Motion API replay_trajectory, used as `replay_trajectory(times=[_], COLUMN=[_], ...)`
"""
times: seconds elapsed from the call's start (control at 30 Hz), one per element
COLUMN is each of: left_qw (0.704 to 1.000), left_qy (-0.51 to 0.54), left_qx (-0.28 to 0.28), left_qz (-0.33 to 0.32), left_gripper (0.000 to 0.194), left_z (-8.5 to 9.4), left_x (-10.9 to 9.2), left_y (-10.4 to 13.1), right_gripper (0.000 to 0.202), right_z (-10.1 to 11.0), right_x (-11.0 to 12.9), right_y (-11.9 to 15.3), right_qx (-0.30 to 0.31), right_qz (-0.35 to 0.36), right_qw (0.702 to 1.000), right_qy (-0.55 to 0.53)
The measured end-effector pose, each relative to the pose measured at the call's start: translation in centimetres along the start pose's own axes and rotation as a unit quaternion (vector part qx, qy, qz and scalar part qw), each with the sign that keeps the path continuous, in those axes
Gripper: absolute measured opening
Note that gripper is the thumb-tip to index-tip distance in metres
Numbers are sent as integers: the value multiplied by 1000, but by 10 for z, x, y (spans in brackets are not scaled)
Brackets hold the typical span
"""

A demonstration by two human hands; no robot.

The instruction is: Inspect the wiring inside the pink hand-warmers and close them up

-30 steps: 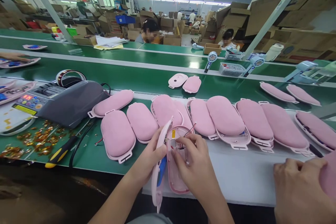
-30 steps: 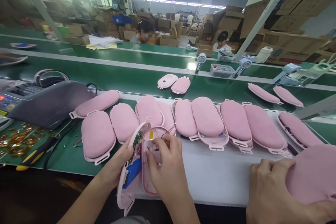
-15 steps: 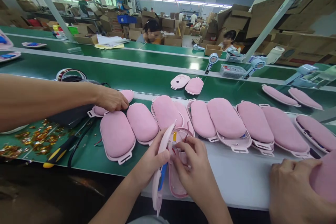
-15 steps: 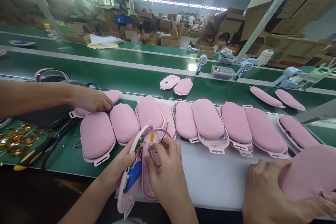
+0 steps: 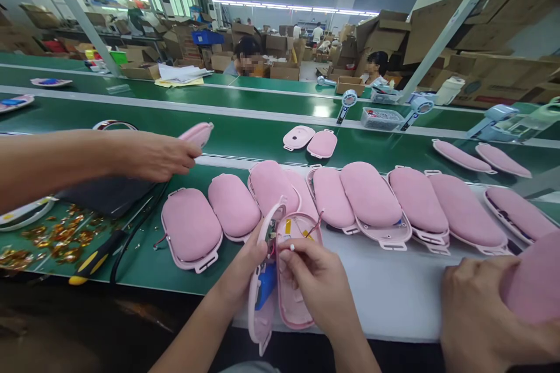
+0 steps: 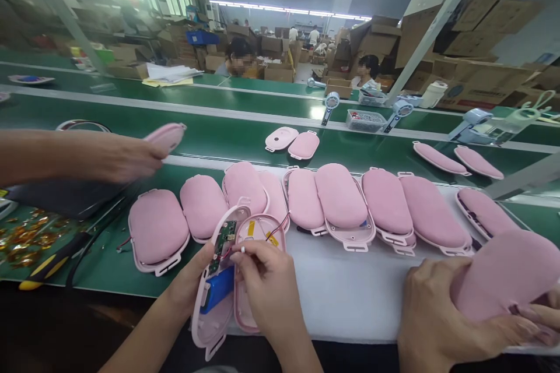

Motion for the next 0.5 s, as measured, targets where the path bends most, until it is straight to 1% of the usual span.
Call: replay_trajectory(times=[0.03,0.07,0.1,0.13,0.2,0.3,0.37,0.5], left_qw=[1000,1000,1000,999,1000,1000,1000,1000], left_qy=[8,16,21,24,21,6,-5,-17], left_qx=[5,6,6,2,-3,0,-1,-7], left_qz=[7,15,20,22,19,9,3,2], left_gripper=[79,81,83,84,83,76,73,69], left_z=[-1,-2,-3,-3,-2,3,5,3], left_x=[0,0,0,0,0,-1,-1,-2], left_y=[0,0,1,1,2,2,2,1], right_gripper=[15,19,22,23,21,22,20,17], right_z=[-1,-2,-1,0,2,6,7,10], right_x=[2,3,4,5,6,9,12,17], right_y=[-2,-5,-7,-9,-13,-20,-23,-28], right_qx=[31,46,49,49,55,79,81,90], right_qz=[-54,-101,-131,-142,-130,-92,-77,-51], right_qw=[997,991,986,985,988,992,994,993], right_qy=[-44,-73,-86,-86,-64,-22,13,64])
Point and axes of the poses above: each hand's wrist, its own y-axis away from the middle knuckle, its own z-axis out of the back of the hand, x = y × z, the point moved 1 cm from there along -y, towards the middle knuckle, and after that the axes turned 15 degrees about y, right-handed, at the moved point
